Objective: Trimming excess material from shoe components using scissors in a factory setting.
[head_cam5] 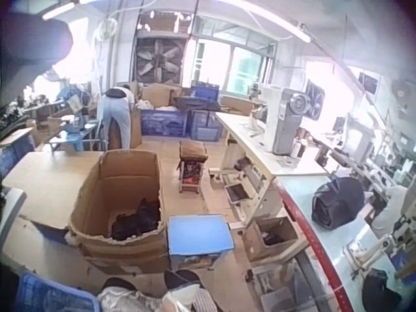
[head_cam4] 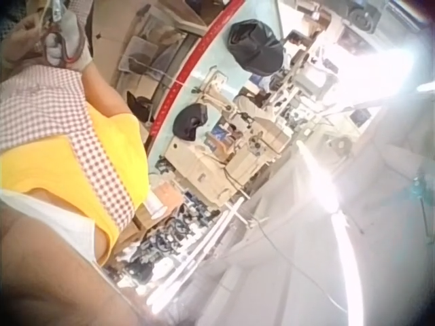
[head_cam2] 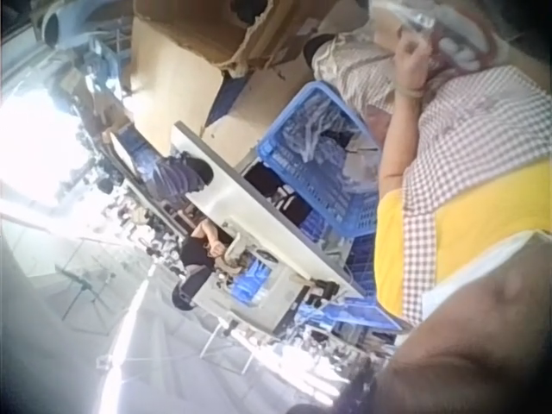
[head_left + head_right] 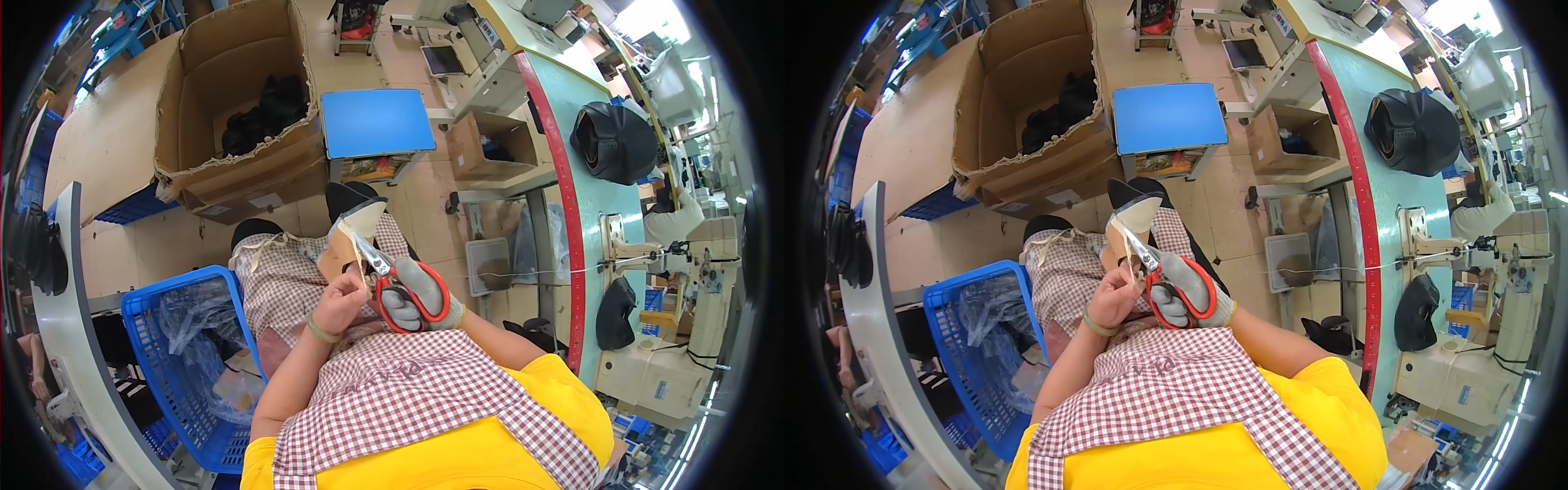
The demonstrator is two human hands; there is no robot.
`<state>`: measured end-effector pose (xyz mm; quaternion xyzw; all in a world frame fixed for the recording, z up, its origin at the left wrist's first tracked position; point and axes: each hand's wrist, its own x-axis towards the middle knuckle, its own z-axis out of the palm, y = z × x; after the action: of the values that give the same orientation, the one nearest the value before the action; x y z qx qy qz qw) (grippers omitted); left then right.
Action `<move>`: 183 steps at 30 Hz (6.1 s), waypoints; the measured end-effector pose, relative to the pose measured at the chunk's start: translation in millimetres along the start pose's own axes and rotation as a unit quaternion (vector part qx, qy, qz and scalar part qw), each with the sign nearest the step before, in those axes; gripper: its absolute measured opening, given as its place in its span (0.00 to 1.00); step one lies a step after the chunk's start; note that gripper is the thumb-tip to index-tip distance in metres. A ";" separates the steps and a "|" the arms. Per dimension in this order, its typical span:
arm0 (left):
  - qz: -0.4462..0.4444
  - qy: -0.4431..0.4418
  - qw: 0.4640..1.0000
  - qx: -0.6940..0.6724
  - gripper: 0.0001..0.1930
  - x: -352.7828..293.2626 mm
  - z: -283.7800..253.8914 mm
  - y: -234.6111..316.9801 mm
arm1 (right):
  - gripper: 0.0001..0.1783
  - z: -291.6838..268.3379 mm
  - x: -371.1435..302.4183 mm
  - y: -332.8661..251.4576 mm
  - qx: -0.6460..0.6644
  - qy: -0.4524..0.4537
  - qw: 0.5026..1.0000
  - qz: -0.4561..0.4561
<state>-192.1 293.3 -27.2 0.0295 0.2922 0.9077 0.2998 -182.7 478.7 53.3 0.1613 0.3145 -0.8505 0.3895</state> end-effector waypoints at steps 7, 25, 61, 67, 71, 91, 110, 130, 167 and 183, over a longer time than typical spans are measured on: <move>-0.029 -0.069 0.993 0.089 0.05 -4.7 -20.5 -10.8 | 0.29 13.5 7.7 -8.6 -0.001 0.117 0.993 -0.001; 0.219 -0.023 0.936 -0.273 0.07 -14.3 8.5 96.1 | 0.31 -49.2 110.1 -62.4 -0.130 0.168 0.939 -0.269; 0.078 0.039 0.925 0.369 0.11 25.4 71.4 84.5 | 0.24 -33.8 75.0 -69.0 -0.017 0.085 0.946 -0.312; 0.138 0.221 0.713 0.651 0.11 55.3 -17.9 51.7 | 0.30 -13.1 22.9 -114.5 -0.121 0.318 0.805 -0.486; 0.048 0.198 0.744 0.636 0.14 88.7 -57.9 50.0 | 0.35 -6.8 4.1 -113.9 -0.366 0.284 0.670 -0.580; 0.464 -0.254 0.541 0.653 0.10 349.2 223.6 -59.8 | 0.29 -144.7 -215.5 -186.3 -0.063 0.596 0.534 -0.597; 0.334 -0.264 0.517 0.743 0.24 455.0 279.1 -148.2 | 0.18 -181.7 -226.0 -165.3 -0.114 0.479 0.671 -0.554; 0.341 0.787 0.425 0.289 0.09 -204.2 -203.4 122.8 | 0.10 -197.0 -162.9 -155.8 -0.303 0.489 0.649 -0.498; 0.250 0.365 0.444 0.779 0.14 -119.1 -25.7 121.9 | 0.26 46.8 95.7 -59.8 -0.599 0.206 0.736 -0.241; 0.172 -0.004 0.404 0.898 0.13 -87.8 1.7 108.8 | 0.31 12.0 119.4 -56.5 -0.437 0.184 0.850 -0.229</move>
<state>-177.2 174.2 44.5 0.3348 0.9274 0.1556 -0.0603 -303.2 431.9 23.3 0.0514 0.7475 -0.6452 0.1494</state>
